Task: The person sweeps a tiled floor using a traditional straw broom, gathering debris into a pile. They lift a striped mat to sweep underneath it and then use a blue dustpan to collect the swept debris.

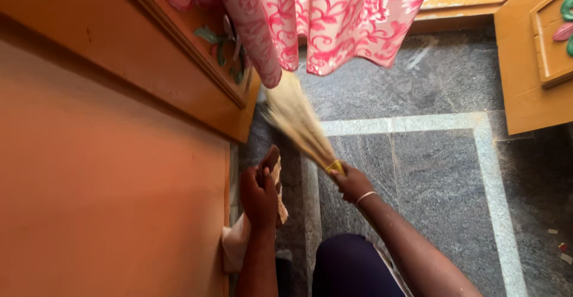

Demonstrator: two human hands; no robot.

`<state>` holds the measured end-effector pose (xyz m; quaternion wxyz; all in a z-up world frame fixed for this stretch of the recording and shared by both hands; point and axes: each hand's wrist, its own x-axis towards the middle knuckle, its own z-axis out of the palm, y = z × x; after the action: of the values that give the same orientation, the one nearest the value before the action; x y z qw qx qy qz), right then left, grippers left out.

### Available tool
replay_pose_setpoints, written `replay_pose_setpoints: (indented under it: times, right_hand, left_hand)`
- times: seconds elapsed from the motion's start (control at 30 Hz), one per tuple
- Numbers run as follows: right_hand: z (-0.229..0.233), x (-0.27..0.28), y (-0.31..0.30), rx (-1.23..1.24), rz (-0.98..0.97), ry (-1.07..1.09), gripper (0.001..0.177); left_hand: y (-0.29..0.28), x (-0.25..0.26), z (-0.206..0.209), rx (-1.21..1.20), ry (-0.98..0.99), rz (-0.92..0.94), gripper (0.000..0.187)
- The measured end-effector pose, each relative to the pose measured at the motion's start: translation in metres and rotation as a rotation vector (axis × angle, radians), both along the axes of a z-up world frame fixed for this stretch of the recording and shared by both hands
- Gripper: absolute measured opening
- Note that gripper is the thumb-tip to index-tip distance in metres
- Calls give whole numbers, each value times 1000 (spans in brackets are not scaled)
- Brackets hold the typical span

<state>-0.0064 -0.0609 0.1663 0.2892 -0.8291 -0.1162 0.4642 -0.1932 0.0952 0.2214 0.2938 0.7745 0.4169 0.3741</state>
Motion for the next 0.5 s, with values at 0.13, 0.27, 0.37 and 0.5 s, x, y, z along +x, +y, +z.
replay_pose_setpoints:
  times: [0.13,0.27,0.37,0.5]
  right_hand:
    - [-25,9,28,-74,86,120,42]
    - [-73,40,44,-61,-71,79,38]
    - [-110,59,23,-40,-288,175,36]
    - [-105,91,-27,-3,-537,262,34]
  left_hand:
    - [1,-1,-10,-207,28,45,22]
    - [2,0,-16,-185,-12,40,22]
    - [1,-9,-14,-111,-31,26,21]
    - [0,-2,-13,-247,61,47,20]
